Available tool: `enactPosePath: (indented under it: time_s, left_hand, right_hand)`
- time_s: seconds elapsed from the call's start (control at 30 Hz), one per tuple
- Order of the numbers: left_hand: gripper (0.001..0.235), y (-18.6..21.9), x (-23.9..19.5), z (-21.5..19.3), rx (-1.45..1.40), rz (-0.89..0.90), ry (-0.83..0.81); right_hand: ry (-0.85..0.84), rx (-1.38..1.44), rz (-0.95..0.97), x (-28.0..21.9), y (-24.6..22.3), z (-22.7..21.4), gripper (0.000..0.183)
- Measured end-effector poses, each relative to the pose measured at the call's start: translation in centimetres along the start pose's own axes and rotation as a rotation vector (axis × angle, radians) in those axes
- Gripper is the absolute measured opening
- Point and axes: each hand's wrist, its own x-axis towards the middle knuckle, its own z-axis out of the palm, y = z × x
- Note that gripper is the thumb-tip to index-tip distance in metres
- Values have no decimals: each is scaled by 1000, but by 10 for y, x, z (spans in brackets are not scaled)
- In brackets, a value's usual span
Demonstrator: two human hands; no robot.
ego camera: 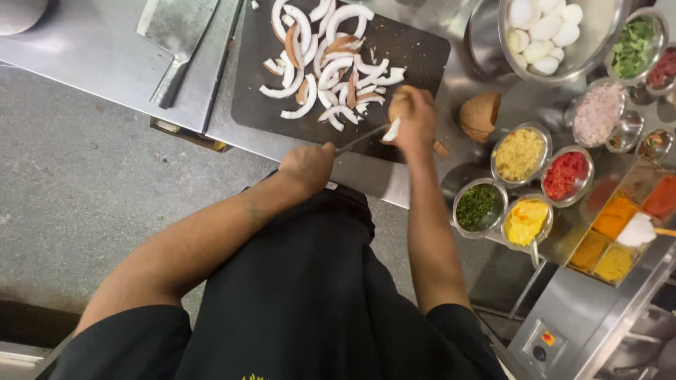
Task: The person slices coconut meat from a coconut half using a knife on a cutting board. The person then walks to a refrigerator, opens it, and retrieves a small metal container.
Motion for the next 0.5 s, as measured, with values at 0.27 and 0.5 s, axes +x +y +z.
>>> enactPosePath:
  time_s: [0.27,0.5]
  left_hand:
    - [20,21,-3,-24,-167,46,-63]
    - [24,36,8,-38,-138,103,-60]
  right_hand:
    - [-62,720,197,-2,115,-9,42]
    - [-84,795,262,1,98,-7,43]
